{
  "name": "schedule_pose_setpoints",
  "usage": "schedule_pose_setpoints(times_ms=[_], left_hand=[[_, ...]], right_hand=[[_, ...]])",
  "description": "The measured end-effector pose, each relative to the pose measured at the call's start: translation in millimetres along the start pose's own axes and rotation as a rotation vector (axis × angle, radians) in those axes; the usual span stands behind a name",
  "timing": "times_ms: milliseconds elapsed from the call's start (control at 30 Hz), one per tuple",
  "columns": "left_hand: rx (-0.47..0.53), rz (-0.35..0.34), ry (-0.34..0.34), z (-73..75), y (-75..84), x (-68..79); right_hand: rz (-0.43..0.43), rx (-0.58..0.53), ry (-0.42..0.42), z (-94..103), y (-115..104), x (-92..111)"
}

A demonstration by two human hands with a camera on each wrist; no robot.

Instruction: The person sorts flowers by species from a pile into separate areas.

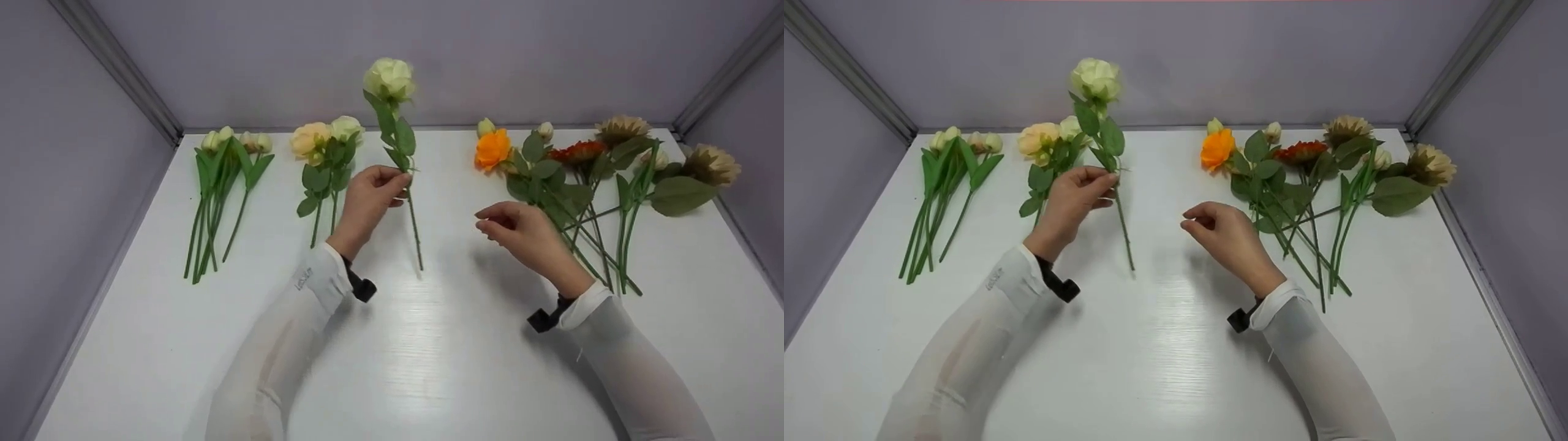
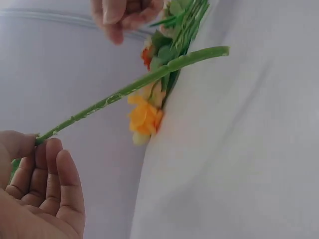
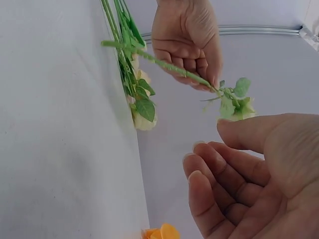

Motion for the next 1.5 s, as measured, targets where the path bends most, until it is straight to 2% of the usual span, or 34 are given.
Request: schedule_pose_setpoints(times_ms=[133,267,367,467,700,900,1133,1500], left_hand=[[-0.119,0.057,0.070,55.8,4.6,-5.7],[-0.231,0.129,0.119,106.8,0.2,-8.7],[-0.279,0.167,0.140,135.0,-6.9,-10.2],[-0.298,0.208,0.141,151.7,-17.6,-11.7],[-0.300,0.288,0.141,166.0,-42.7,-16.8],[-0.338,0.304,0.180,178.6,-53.8,-16.7],[-0.463,0.288,0.140,176.5,-55.7,-16.6],[-0.407,0.301,0.156,180.7,-49.6,-14.1]], right_hand=[[-0.010,0.008,-0.004,0.6,2.6,0.7],[0.000,0.021,-0.006,-1.1,2.2,2.3],[0.028,0.055,-0.010,-5.9,-2.4,5.1],[0.058,0.099,-0.007,-11.5,-7.6,8.0],[0.081,0.157,-0.014,-21.6,-11.7,10.1],[0.091,0.172,-0.027,-23.7,-12.1,7.8],[0.116,0.174,-0.028,-22.1,-16.5,7.3],[0.105,0.166,-0.030,-21.3,-16.1,4.9]])
Point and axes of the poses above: each hand's wrist, its own x-axis away from the middle knuckle, its own z-axis out of the back of the hand, y = z × x, the point moved 10 cm from there along -x, towards the middle knuckle, and after that the axes turned 1 degree about y, right-handed, at the moved point
